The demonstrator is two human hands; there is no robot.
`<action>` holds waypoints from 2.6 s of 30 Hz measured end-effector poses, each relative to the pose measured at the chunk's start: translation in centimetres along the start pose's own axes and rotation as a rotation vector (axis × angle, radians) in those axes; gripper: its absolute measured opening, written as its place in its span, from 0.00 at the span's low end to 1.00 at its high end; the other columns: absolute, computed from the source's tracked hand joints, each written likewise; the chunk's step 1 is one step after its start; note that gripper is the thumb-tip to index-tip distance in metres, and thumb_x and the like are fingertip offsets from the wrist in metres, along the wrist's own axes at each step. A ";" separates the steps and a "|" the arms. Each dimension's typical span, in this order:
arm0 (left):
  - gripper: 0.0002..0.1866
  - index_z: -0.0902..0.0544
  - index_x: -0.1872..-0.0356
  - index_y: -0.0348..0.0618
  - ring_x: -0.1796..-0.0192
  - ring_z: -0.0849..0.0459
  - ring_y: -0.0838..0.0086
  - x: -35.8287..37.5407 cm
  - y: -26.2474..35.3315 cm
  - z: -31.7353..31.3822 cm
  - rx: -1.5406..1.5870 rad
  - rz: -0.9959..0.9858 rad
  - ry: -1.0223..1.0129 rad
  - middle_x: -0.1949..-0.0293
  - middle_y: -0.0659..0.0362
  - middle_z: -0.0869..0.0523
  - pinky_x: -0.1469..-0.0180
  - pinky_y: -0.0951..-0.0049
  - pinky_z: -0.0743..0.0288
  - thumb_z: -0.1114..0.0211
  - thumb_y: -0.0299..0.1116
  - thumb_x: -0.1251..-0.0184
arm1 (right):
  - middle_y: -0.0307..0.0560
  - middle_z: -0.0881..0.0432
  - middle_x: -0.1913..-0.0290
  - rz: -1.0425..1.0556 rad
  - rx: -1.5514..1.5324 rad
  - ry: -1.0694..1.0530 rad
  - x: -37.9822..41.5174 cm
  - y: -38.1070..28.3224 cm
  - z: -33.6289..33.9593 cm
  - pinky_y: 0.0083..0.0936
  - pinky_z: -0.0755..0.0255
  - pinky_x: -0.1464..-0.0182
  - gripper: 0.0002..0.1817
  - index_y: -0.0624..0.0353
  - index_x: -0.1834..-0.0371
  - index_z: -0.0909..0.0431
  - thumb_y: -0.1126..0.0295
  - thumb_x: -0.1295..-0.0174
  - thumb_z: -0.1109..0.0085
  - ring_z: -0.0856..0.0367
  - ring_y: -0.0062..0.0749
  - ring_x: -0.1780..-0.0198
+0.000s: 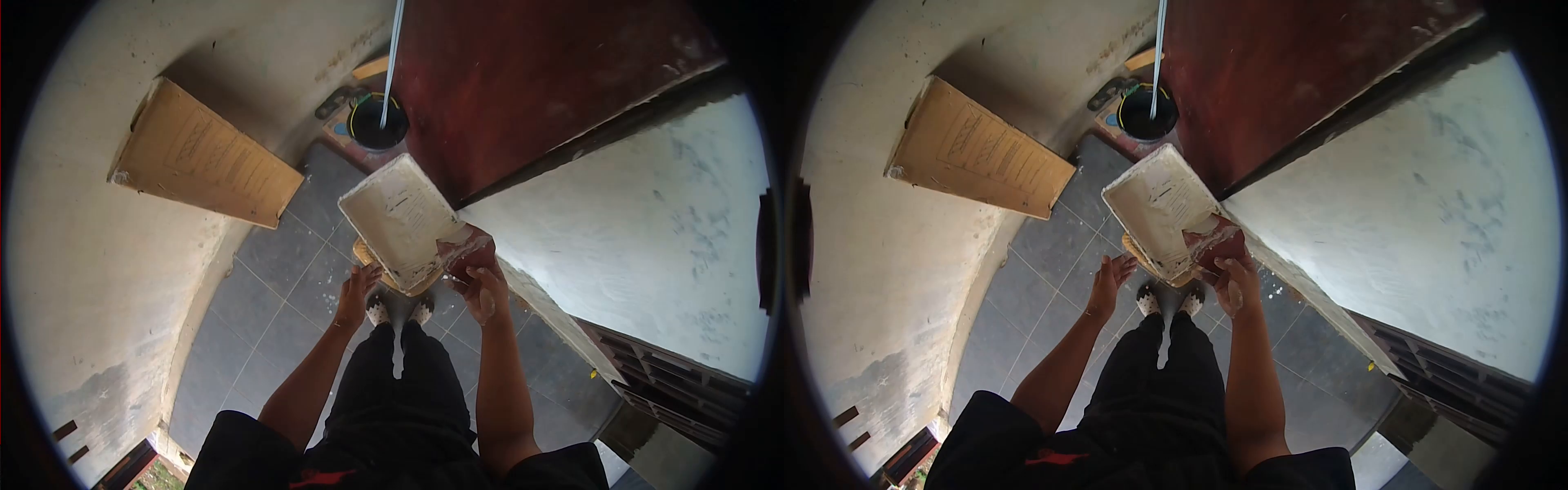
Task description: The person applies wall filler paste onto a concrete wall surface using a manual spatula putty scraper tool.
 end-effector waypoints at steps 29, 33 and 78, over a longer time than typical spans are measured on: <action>0.37 0.39 0.25 0.25 0.22 0.38 0.46 27.9 37.8 -58.0 -0.199 -1.834 -0.786 0.25 0.37 0.36 0.22 0.52 0.41 0.49 0.49 0.21 | 0.50 0.22 0.35 1.128 -0.207 -0.362 39.1 -51.0 -0.3 0.50 0.21 0.37 0.29 0.55 0.29 0.35 0.45 0.22 0.53 0.19 0.42 0.36; 0.37 0.33 0.29 0.26 0.23 0.35 0.48 33.9 43.1 -64.5 -0.478 -2.294 -0.575 0.25 0.41 0.33 0.22 0.53 0.40 0.41 0.48 0.27 | 0.50 0.24 0.36 1.467 -0.039 -0.176 44.9 -57.8 -1.0 0.42 0.20 0.38 0.32 0.61 0.31 0.35 0.45 0.23 0.50 0.21 0.38 0.37; 0.39 0.26 0.34 0.26 0.27 0.28 0.51 35.6 48.1 -70.1 -0.779 -2.665 -0.046 0.30 0.44 0.26 0.25 0.53 0.35 0.38 0.54 0.34 | 0.49 0.22 0.31 2.592 1.588 1.177 46.6 -69.1 -4.9 0.51 0.38 0.27 0.30 0.52 0.30 0.23 0.55 0.35 0.32 0.25 0.45 0.30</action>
Point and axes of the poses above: each hand's wrist, its own x-axis away from the middle knuckle, its own z-axis out of the back of the hand, y = z × x, the point moved 5 cm from there along -x, towards the middle knuckle
